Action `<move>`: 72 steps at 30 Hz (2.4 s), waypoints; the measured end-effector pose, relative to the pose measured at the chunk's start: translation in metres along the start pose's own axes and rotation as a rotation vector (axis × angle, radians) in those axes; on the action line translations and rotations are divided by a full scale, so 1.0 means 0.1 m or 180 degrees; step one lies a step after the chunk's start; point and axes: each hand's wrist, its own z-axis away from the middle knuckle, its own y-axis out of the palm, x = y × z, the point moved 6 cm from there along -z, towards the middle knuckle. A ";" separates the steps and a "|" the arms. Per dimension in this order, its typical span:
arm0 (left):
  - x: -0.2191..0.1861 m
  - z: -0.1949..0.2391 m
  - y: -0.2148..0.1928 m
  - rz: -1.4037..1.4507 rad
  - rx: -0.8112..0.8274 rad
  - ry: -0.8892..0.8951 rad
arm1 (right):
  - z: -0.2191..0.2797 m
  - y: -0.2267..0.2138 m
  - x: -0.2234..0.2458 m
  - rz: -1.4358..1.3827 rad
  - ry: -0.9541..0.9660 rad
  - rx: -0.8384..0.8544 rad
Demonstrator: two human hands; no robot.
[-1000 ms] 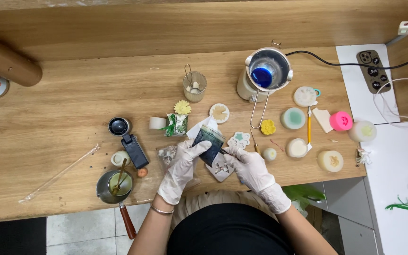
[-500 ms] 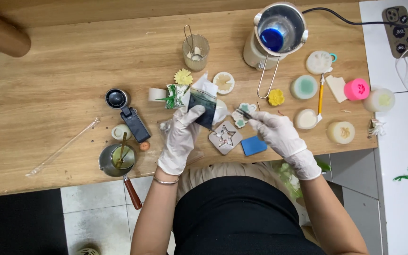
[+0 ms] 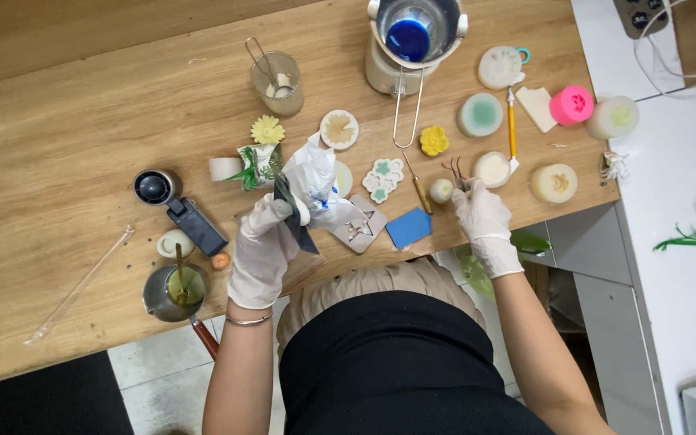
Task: The person, wearing gloves, handles a small dark dye container and wipes it with a tissue, then stirs blue melted wax in a metal pitcher on the table. They carry a ladle of green wax to another table, stir it, and return to stir the blue wax again with a wooden stick.
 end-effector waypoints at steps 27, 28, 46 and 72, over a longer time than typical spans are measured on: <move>0.09 0.12 0.27 -0.1852 0.0499 0.0165 | 1.07 -0.99 1.99 -0.4647 -0.0553 0.1978; 0.03 0.14 0.29 -0.3171 0.0267 0.0413 | 1.05 -0.89 1.90 -0.4659 -0.0387 0.1887; 0.12 -0.02 0.38 -0.0597 0.0048 -0.0346 | -0.17 -0.12 -0.10 -0.4425 0.0198 0.0381; 0.53 -0.34 1.80 -0.2421 0.1141 0.0348 | 1.02 -1.05 0.57 -0.4924 0.0176 -0.0405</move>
